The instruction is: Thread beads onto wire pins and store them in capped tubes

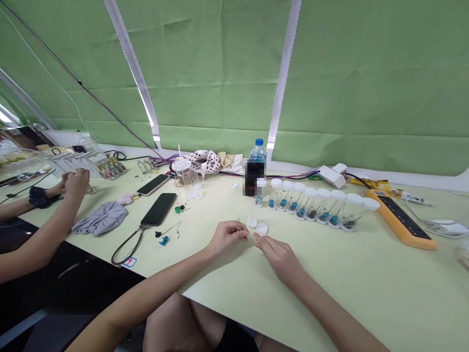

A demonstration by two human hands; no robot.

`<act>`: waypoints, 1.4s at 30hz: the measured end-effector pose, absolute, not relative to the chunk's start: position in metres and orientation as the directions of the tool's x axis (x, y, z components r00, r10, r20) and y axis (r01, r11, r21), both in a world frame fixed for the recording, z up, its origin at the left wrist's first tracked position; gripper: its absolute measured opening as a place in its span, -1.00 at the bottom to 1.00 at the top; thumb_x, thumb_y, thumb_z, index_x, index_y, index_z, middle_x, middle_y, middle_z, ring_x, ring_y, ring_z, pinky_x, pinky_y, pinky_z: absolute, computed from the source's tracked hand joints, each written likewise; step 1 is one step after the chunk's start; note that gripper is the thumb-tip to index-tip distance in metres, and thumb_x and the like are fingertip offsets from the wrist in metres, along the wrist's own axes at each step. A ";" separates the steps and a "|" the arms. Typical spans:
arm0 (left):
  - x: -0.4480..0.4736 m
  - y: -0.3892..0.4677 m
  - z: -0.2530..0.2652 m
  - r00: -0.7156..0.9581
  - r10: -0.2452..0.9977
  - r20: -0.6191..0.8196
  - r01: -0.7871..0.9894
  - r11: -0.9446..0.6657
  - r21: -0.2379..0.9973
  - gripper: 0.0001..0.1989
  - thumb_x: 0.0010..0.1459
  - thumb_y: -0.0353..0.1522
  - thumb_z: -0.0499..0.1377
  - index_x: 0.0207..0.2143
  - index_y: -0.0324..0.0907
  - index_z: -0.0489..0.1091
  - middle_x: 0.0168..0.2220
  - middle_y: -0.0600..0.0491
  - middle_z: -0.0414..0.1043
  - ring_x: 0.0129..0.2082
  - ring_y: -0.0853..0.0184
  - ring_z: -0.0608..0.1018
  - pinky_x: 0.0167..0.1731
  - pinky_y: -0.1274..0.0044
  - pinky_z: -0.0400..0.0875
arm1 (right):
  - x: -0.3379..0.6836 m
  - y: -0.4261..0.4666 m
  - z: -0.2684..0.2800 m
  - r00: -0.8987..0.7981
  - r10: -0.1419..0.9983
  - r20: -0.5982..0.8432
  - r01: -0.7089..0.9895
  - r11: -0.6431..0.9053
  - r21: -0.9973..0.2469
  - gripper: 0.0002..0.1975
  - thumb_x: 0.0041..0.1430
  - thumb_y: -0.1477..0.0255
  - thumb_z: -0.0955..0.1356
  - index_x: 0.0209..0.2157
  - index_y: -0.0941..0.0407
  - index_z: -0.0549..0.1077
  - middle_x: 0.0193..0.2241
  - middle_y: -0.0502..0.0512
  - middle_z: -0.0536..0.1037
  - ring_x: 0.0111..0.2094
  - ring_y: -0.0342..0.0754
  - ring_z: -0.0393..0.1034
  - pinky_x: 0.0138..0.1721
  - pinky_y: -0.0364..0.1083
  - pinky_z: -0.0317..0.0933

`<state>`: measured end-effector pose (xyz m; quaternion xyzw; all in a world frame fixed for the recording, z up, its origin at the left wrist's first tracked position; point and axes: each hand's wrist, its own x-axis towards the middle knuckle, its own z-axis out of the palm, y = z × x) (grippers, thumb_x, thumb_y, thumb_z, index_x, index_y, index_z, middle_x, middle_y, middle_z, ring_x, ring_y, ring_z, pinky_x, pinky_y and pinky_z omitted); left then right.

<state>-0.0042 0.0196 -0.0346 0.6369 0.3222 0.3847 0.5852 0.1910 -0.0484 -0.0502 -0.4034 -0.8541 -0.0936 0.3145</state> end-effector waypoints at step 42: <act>-0.001 0.017 -0.035 0.566 0.823 0.049 -0.072 -0.010 0.997 -0.62 -0.11 -0.13 0.27 -0.42 -0.30 0.45 -0.49 0.04 0.41 -0.48 0.37 0.49 -0.34 0.50 0.43 | 0.199 -0.053 -0.025 -0.692 0.455 0.560 0.681 0.669 0.299 -0.64 0.22 0.66 0.20 0.03 0.22 0.35 -0.14 0.28 0.51 -0.09 0.09 0.41 -0.14 0.03 0.36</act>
